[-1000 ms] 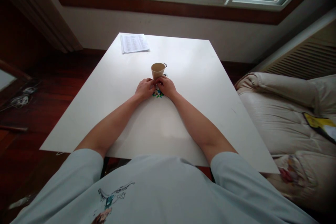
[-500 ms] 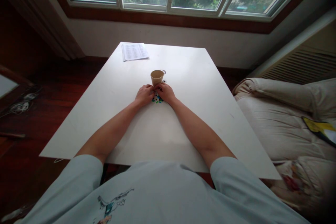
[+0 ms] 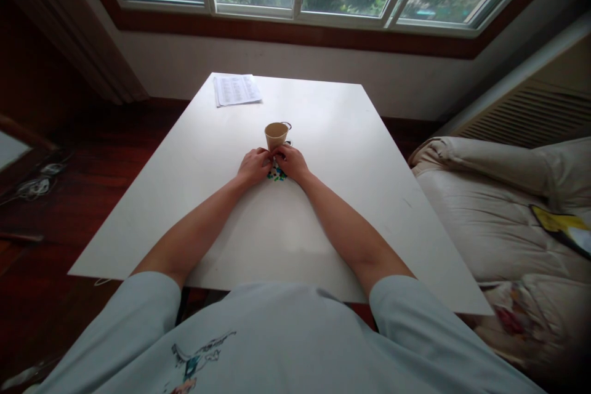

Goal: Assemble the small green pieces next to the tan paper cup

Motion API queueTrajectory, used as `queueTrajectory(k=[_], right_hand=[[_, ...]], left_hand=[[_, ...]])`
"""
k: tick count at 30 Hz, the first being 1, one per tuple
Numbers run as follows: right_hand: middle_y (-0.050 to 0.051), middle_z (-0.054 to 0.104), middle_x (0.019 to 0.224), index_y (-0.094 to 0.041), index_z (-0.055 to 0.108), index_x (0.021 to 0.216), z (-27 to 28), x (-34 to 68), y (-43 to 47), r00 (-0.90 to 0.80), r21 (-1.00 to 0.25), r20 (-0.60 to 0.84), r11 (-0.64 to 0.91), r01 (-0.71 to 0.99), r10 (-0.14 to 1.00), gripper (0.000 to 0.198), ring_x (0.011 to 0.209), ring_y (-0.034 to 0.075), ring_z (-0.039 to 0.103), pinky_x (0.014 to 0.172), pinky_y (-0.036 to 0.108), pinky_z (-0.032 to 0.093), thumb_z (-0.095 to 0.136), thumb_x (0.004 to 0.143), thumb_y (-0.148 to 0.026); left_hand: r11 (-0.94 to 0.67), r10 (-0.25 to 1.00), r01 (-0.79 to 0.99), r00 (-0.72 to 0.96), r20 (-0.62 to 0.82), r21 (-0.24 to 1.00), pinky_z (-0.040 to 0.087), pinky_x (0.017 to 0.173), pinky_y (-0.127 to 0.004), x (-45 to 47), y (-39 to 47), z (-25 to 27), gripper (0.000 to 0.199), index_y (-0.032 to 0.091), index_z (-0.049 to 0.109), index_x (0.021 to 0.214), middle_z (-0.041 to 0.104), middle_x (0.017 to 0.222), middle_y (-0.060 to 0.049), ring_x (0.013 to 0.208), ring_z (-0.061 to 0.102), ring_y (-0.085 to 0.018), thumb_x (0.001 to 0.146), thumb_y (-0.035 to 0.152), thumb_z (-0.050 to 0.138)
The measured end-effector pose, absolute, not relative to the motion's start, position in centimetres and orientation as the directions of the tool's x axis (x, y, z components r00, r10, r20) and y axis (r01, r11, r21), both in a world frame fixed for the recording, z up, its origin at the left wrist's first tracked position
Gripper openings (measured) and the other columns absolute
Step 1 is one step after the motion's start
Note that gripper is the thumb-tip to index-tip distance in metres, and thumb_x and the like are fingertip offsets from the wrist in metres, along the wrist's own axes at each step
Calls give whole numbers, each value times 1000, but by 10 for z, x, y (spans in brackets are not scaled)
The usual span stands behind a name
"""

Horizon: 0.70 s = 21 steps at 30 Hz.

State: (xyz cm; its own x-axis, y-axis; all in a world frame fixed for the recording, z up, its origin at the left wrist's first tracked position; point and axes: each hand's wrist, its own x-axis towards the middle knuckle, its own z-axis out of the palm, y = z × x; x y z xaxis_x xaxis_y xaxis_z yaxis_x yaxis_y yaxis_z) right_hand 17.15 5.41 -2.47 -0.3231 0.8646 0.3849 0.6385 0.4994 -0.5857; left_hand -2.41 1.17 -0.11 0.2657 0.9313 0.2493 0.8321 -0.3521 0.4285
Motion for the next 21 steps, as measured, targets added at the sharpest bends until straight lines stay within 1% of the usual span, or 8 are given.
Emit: queueTrajectory(k=[5, 14, 21], right_hand=[[7, 82, 118, -25, 85, 109, -24, 171, 54, -314, -587, 388, 496, 640, 866, 23, 95, 23, 72, 94, 36, 60, 65, 99, -20], [7, 82, 122, -25, 85, 111, -23, 171, 54, -316, -595, 368, 482, 643, 875, 24, 99, 24, 73, 97, 37, 60, 65, 99, -21], [7, 82, 121, -25, 85, 111, -25, 172, 55, -315, -590, 367, 481, 649, 875, 24, 100, 25, 73, 97, 37, 59, 65, 99, -21]], left_hand=[[-356, 930, 834, 271, 250, 420, 56, 121, -47, -24, 11, -1, 37, 26, 86, 127, 81, 138, -11, 131, 72, -33, 98, 22, 63], [-359, 929, 835, 274, 250, 417, 56, 121, -47, -25, 12, -3, 35, 26, 87, 125, 81, 139, -11, 132, 72, -33, 98, 23, 64], [-354, 930, 835, 269, 249, 422, 56, 122, -47, -24, 11, -1, 36, 26, 86, 126, 81, 139, -11, 132, 72, -33, 98, 23, 64]])
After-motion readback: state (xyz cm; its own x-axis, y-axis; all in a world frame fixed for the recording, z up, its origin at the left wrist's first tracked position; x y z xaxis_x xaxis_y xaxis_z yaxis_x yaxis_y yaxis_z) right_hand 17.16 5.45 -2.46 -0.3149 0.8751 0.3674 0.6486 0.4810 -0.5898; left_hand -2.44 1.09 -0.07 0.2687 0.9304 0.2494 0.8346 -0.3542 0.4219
